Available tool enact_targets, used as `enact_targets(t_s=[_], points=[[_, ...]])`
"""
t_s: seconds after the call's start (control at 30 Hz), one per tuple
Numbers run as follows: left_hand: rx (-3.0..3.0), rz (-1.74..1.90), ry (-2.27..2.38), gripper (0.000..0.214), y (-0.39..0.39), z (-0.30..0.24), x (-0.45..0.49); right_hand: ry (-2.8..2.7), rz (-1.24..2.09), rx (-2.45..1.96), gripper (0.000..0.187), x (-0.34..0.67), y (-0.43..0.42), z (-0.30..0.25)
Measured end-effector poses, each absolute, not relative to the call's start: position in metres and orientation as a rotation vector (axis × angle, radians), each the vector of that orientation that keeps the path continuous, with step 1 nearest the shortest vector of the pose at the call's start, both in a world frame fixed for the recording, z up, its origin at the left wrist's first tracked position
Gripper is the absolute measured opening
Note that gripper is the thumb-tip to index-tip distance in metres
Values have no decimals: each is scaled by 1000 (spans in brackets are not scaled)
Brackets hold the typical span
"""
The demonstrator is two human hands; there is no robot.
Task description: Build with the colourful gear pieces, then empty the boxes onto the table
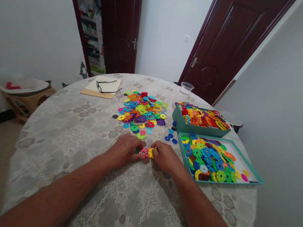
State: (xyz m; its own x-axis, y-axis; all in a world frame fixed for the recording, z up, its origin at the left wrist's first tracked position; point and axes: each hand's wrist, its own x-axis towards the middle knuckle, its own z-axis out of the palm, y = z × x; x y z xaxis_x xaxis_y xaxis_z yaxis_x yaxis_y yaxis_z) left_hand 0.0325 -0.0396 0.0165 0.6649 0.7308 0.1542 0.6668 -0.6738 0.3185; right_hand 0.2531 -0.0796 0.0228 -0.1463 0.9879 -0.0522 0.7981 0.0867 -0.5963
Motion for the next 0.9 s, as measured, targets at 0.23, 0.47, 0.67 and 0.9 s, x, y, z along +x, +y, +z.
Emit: enact_targets(t_s=[0.23, 0.47, 0.67, 0.9], points=[[2560, 396, 1167, 29, -40, 23, 32, -1717, 1121, -1637, 23, 245, -78, 11], [2545, 391, 1180, 40, -40, 23, 31, -1546, 1325, -1477, 31, 238, -79, 15], [2633, 321, 1157, 34, -39, 22, 31, -1689, 1315, -1423, 33, 235, -86, 26], [2582, 344, 1186, 36, -38, 22, 30, -1706, 1267, -1390, 27, 230, -89, 27]])
